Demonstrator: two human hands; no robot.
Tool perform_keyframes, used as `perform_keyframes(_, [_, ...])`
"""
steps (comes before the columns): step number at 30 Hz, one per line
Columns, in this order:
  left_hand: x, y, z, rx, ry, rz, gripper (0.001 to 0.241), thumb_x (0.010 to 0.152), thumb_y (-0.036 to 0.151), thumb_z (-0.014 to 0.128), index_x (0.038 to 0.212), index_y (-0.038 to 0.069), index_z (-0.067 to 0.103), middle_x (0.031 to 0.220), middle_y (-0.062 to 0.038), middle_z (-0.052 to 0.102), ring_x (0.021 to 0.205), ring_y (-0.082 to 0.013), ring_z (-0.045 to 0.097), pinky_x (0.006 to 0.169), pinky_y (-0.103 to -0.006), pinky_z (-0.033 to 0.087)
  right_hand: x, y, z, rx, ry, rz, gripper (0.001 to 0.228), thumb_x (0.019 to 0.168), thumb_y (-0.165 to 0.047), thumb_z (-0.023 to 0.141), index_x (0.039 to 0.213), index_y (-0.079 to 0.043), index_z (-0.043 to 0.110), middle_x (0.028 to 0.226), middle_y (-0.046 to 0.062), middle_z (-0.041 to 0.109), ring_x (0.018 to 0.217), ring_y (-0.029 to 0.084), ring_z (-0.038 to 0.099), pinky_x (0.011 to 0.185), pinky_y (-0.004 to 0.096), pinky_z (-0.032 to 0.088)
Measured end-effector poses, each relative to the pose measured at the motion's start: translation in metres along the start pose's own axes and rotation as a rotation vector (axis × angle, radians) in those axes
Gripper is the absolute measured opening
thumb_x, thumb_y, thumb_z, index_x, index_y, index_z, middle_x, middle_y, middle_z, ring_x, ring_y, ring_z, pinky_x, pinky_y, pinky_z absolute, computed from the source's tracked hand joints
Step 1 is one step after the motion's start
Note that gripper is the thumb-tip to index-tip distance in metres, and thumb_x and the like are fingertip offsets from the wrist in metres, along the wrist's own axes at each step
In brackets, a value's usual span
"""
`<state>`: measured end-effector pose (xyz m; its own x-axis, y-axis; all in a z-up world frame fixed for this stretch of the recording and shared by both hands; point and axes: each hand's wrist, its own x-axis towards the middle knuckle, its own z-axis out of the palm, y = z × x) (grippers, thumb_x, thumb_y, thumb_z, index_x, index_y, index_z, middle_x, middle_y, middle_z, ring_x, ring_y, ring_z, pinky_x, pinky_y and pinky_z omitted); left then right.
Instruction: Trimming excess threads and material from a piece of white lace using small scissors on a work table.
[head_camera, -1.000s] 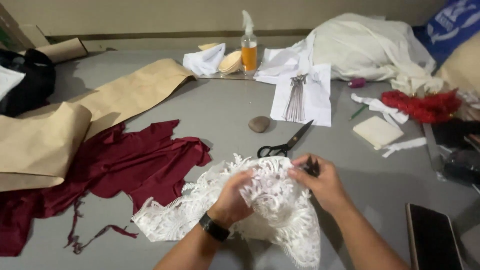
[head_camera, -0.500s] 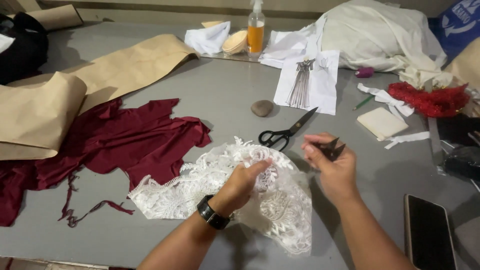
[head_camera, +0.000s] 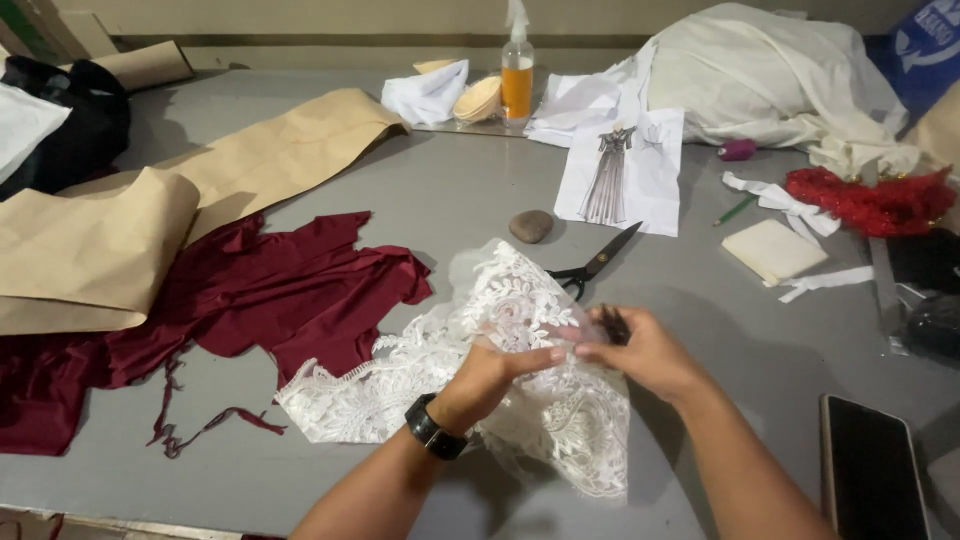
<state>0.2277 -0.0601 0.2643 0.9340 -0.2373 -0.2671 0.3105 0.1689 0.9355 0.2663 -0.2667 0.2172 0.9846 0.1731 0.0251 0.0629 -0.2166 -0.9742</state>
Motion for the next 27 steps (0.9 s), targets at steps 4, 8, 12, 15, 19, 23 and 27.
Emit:
perform_keyframes(4, [0.011,-0.011,-0.006,-0.029,0.033,0.107,0.081,0.064,0.015,0.096,0.132,-0.006,0.058,0.12,-0.019,0.071,0.115,-0.0265,0.063,0.105,-0.0473,0.047,0.017,0.007,-0.009,0.108,0.076,-0.091,0.024,0.076,-0.001,0.087,0.097,0.004,0.076,0.075,0.015,0.072,0.062,0.018,0.063,0.052,0.027,0.053])
perform_keyframes(8, [0.009,-0.009,-0.002,-0.042,-0.051,0.143,0.073,0.063,0.009,0.094,0.124,-0.007,0.058,0.112,-0.02,0.071,0.108,-0.0298,0.065,0.103,-0.0483,0.049,0.02,0.014,-0.006,0.181,0.124,-0.218,0.013,0.082,-0.004,0.084,0.091,0.002,0.077,0.078,0.012,0.073,0.063,0.014,0.065,0.05,0.021,0.054])
perform_keyframes(12, [-0.017,0.017,0.014,-0.204,-0.021,0.158,0.051,0.068,0.006,0.091,0.112,-0.004,0.067,0.097,-0.012,0.074,0.09,-0.0187,0.068,0.089,-0.0385,0.056,0.017,0.005,0.004,0.188,0.152,-0.324,0.015,0.084,-0.007,0.084,0.092,0.004,0.076,0.073,0.013,0.071,0.06,0.013,0.063,0.049,0.022,0.055])
perform_keyframes(15, [-0.003,-0.008,0.0,-0.211,0.052,0.178,0.053,0.068,0.009,0.093,0.111,-0.004,0.064,0.094,-0.012,0.073,0.087,-0.0197,0.067,0.09,-0.0373,0.055,0.015,0.005,0.008,0.136,0.203,-0.319,0.014,0.085,-0.009,0.085,0.093,0.0,0.077,0.072,0.008,0.069,0.064,0.011,0.061,0.054,0.021,0.054])
perform_keyframes(19, [0.003,-0.022,-0.009,-0.169,0.065,0.21,0.052,0.069,0.011,0.094,0.11,-0.004,0.065,0.094,-0.015,0.074,0.085,-0.0197,0.066,0.091,-0.0391,0.056,0.013,0.0,0.009,0.058,0.205,-0.305,0.013,0.086,-0.012,0.084,0.092,-0.001,0.079,0.066,0.008,0.069,0.059,0.011,0.057,0.053,0.023,0.051])
perform_keyframes(23, [0.006,-0.03,-0.007,-0.169,0.016,0.261,0.039,0.072,0.004,0.091,0.102,-0.004,0.069,0.088,-0.013,0.073,0.084,-0.0173,0.063,0.089,-0.0363,0.056,0.011,-0.001,0.008,0.031,0.253,-0.297,0.012,0.088,-0.013,0.083,0.092,-0.003,0.079,0.063,0.009,0.069,0.056,0.012,0.058,0.053,0.025,0.05])
perform_keyframes(27, [-0.025,0.027,0.014,0.316,-0.049,0.037,0.062,0.067,0.048,0.084,0.099,-0.004,0.073,0.094,-0.02,0.067,0.091,-0.0277,0.064,0.083,-0.043,0.05,0.011,-0.004,0.006,0.143,0.282,-0.343,0.01,0.097,-0.014,0.073,0.094,-0.004,0.071,0.065,0.011,0.068,0.05,0.014,0.059,0.048,0.023,0.048])
